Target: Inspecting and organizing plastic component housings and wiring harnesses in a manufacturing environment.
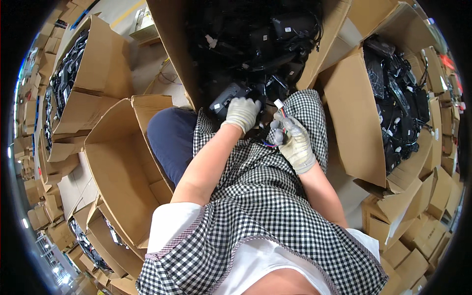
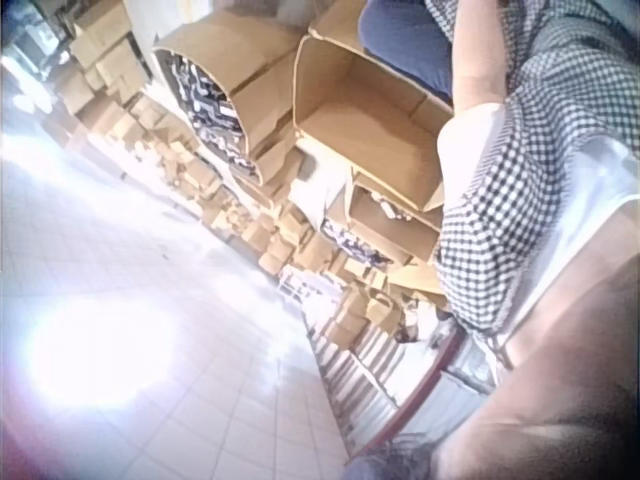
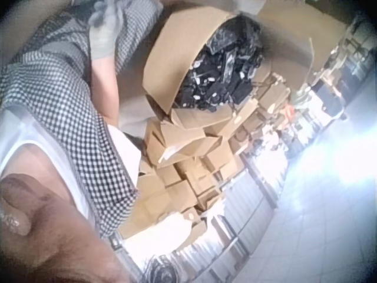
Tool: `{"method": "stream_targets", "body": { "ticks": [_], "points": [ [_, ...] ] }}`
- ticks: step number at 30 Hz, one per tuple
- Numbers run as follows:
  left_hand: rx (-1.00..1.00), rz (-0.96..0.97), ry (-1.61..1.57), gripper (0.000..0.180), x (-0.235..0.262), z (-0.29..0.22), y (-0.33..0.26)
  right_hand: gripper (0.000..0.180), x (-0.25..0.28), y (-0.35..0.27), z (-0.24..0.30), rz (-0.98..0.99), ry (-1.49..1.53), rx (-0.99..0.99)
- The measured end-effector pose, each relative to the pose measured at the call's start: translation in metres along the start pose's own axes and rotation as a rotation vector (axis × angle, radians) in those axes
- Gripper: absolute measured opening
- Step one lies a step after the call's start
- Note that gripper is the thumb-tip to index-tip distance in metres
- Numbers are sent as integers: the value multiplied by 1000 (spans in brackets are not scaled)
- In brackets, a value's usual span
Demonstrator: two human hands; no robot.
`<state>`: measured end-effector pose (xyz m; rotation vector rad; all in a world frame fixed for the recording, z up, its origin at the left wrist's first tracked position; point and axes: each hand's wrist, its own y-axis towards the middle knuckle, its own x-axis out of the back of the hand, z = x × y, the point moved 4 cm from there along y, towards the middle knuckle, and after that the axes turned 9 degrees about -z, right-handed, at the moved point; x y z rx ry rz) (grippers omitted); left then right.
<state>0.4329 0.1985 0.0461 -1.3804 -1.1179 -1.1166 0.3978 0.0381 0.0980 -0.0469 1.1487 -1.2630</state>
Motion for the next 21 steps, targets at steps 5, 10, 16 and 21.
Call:
{"method": "stream_targets", "body": {
  "ticks": [5, 10, 16, 21],
  "points": [
    [384, -735, -778, 21, 72, 55, 32, 37, -4, -14, -1, 100, -142, 38],
    [121, -920, -1588, 41, 178, 60, 16, 42, -19, -25, 6, 132, -334, 53],
    [57, -1006, -1182, 57, 152, 61, -64, 38, -33, -20, 16, -2, -394, 52],
    [280, -480, -1086, 40, 61, 52, -116, 38, -38, -15, 4, 68, -667, 35]
  ]
}}
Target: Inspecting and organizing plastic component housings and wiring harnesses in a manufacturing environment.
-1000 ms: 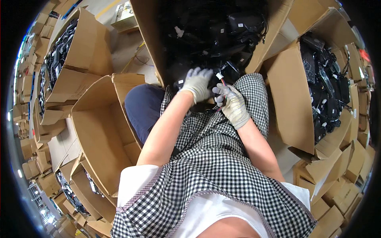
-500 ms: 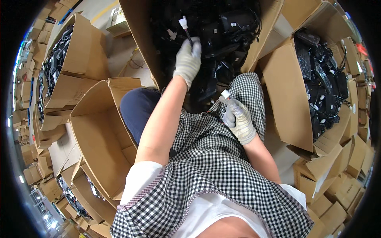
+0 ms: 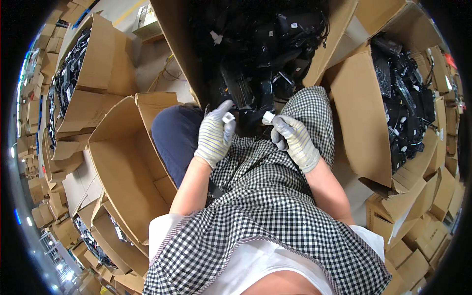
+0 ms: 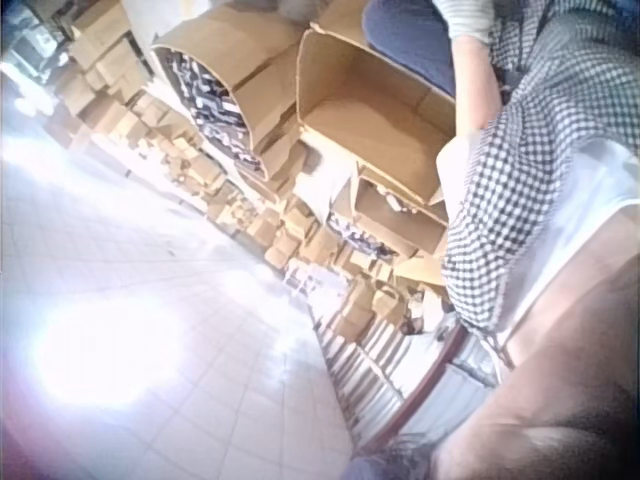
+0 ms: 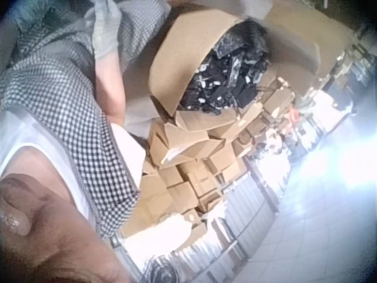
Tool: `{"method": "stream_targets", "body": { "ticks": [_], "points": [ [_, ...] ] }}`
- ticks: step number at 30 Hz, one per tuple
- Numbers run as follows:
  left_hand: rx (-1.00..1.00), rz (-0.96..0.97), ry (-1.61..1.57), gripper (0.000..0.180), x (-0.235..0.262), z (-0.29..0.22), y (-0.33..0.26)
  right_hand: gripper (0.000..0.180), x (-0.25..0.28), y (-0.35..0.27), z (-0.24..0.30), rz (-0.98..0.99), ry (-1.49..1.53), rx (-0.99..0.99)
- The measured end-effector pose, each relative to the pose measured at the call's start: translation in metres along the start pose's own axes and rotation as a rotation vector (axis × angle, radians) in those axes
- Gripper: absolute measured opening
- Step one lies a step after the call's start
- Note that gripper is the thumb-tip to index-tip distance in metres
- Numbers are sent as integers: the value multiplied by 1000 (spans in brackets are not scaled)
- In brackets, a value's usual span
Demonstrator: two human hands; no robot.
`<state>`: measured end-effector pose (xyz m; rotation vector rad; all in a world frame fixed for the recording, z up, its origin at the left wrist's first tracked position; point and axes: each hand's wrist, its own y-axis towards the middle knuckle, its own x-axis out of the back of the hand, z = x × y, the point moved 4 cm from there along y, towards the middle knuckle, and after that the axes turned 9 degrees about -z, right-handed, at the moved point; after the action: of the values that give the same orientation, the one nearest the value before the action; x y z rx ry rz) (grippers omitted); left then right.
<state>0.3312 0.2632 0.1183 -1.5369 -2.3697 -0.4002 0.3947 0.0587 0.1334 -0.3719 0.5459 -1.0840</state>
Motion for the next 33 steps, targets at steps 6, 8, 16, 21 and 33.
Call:
{"method": "stream_targets", "body": {
  "ticks": [6, 8, 16, 21, 33],
  "points": [
    [-46, 303, 166, 54, -17, 4, -10, 33, -25, 23, -8, 32, -226, 75],
    [41, 345, 144, 60, -15, 8, -12, 30, -21, 28, -13, 25, -448, 247],
    [169, 511, -12, 50, -13, 23, -22, 26, -28, 24, 17, 197, -1248, 607],
    [241, 582, -101, 42, -13, 28, -25, 28, -31, 26, 10, 451, -1376, 528],
    [195, 748, 101, 35, -6, 20, -42, 27, -30, 10, -47, 459, -1229, 497]
  ]
}}
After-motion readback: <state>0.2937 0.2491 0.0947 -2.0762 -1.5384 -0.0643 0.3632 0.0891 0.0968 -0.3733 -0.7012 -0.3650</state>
